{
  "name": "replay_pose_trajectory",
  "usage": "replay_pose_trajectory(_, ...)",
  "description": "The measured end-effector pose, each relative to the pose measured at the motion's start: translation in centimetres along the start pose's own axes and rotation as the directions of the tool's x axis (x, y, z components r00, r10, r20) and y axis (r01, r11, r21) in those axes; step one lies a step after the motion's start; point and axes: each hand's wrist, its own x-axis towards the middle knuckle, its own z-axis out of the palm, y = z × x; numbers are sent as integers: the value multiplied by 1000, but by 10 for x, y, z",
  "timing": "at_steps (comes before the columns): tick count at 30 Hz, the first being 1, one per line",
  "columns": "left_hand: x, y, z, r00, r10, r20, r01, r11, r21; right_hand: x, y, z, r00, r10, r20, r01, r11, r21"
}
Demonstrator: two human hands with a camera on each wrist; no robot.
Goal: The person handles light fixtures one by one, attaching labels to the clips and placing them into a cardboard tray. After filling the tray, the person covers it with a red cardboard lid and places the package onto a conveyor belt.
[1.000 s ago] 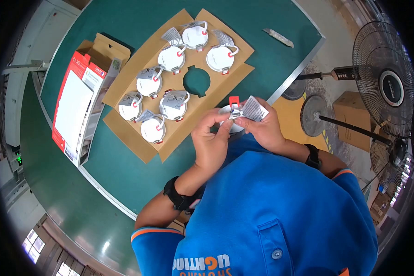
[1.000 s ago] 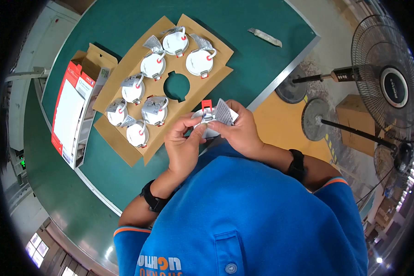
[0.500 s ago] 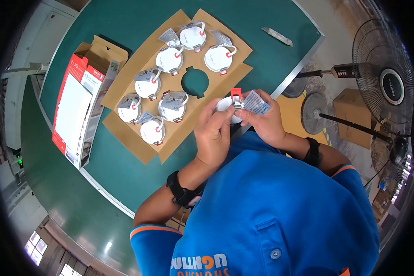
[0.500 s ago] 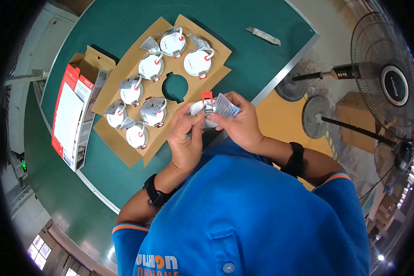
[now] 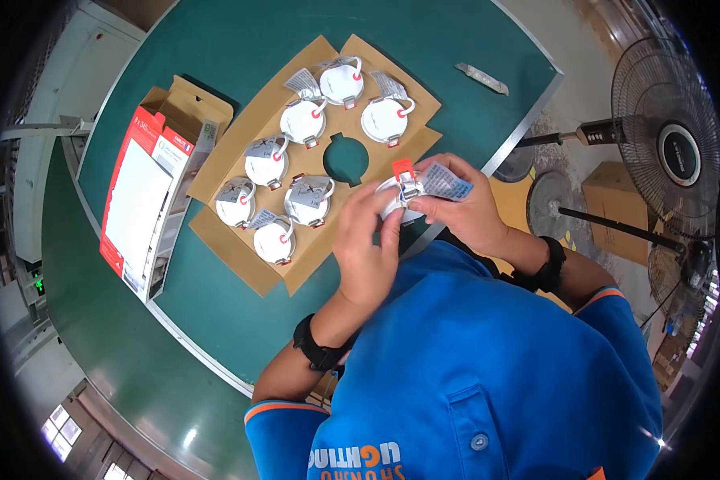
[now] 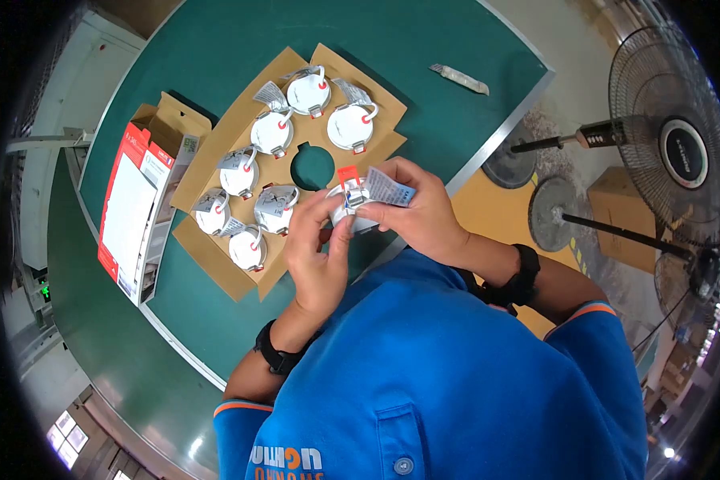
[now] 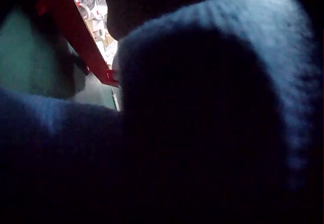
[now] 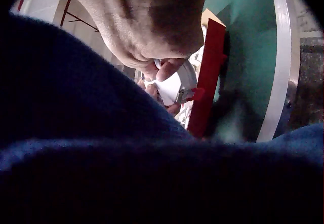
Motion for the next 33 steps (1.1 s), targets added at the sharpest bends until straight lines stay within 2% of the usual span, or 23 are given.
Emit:
replay_pose_trajectory(3, -3, -8, -1, 988, 154, -10, -152, 985, 85, 2, 1, 3, 999, -50, 18, 51, 999, -15)
replay_pose_trajectory(7, -3, -9, 3, 972, 224, -70, -217, 972, 92, 4, 2, 7, 994, -108, -7, 107, 990, -93)
replay_pose_trajectory(9, 1, -11, 5, 956, 277, -97, -270, 959, 83, 4, 0, 10, 996, -85, -37, 83, 995, -54)
replay_pose_trajectory(13, 4, -10, 6, 948, 306, -84, -298, 950, 93, 5, 1, 8, 997, -61, -56, 59, 998, -29)
replay_pose_trajectory(15, 3, -14, 8, 947, 306, -94, -302, 952, 54, 5, 1, 8, 994, -106, -39, 106, 994, -19)
replay_pose_trajectory(18, 3, -12, 8, 983, 148, -107, -153, 987, -39, 6, -1, 7, 991, -128, -35, 125, 990, -67)
replay_pose_trajectory(21, 0, -11, 8, 996, -47, -78, 27, 969, -246, 9, -5, 6, 989, -145, 14, 146, 988, -58)
replay_pose_trajectory(24, -2, -5, 3, 998, -44, -45, 37, 991, -132, 9, -8, 3, 987, -144, 73, 149, 985, -81)
replay_pose_trajectory(27, -7, -14, 0, 990, 138, -27, -138, 990, 19, 8, -6, 1, 985, -139, 100, 148, 985, -86)
replay_pose_trajectory(30, -5, -4, 1, 998, 57, -34, -58, 998, -30, 7, -11, 3, 995, -73, 64, 77, 994, -76)
replay_pose_trajectory(33, -4, 2, 1, 992, -125, -37, 113, 965, -236, 4, -17, 0, 999, -36, 37, 36, 999, 0)
